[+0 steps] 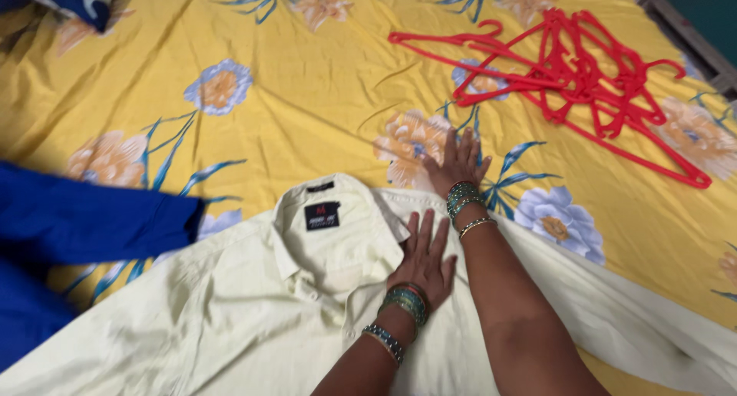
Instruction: The person places a blue hoodie on a bed, smooths it, and puts it on a red hanger. Then they retrieve a cream shirt from a laundry basket, lay it on the bed, smooth it, button the collar, and prepare to hang it.
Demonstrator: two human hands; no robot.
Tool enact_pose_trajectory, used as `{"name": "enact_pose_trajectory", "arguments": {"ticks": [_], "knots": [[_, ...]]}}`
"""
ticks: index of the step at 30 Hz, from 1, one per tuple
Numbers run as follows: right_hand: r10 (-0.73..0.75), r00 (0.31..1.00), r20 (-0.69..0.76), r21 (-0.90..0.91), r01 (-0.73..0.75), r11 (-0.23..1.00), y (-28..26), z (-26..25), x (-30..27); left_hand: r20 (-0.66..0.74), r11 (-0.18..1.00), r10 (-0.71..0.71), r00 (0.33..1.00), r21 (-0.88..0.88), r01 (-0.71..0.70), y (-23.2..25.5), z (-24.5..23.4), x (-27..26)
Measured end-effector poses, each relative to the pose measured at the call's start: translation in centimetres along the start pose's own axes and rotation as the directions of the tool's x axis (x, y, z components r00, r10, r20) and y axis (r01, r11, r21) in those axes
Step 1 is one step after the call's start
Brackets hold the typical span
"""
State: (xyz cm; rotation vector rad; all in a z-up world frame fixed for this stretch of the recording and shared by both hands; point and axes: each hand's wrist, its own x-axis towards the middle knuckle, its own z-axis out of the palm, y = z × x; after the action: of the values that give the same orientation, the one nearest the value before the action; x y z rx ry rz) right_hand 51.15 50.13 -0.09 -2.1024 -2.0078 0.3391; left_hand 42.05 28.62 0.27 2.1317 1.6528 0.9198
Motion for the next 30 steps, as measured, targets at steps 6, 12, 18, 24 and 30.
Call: {"name": "enact_pose_trajectory", "arguments": {"ticks": [6,12,18,24,30], "knots": [[-0.014,0.994,-0.111,0.005,0.015,1.000,0.5,-1.1,3.9,-0.325,0.999,0.033,0.945,0.036,-0.022,-2.9,5.0,7.2],[-0.023,0.990,-0.140,-0.099,0.009,0.995,1.4,-3.1,7.9,-0.397,0.999,0.014,0.918,-0.033,-0.029,-2.9,5.1,7.7],[-0.165,0.954,-0.249,-0.186,0.120,0.975,4.9,-0.2,9.9,-0.400,0.999,0.029,0.916,0.000,-0.032,-2.9,4.6,7.4],[-0.004,1.000,0.002,-0.142,0.004,0.990,3.5,-4.5,9.7,-0.463,0.997,0.062,0.884,-0.007,-0.074,-2.8,4.4,7.8],[0.059,0.982,0.179,-0.208,-0.020,0.978,2.8,-5.4,12.0,-0.425,0.998,0.036,0.905,-0.032,-0.055,-3.0,4.6,7.4]]}}
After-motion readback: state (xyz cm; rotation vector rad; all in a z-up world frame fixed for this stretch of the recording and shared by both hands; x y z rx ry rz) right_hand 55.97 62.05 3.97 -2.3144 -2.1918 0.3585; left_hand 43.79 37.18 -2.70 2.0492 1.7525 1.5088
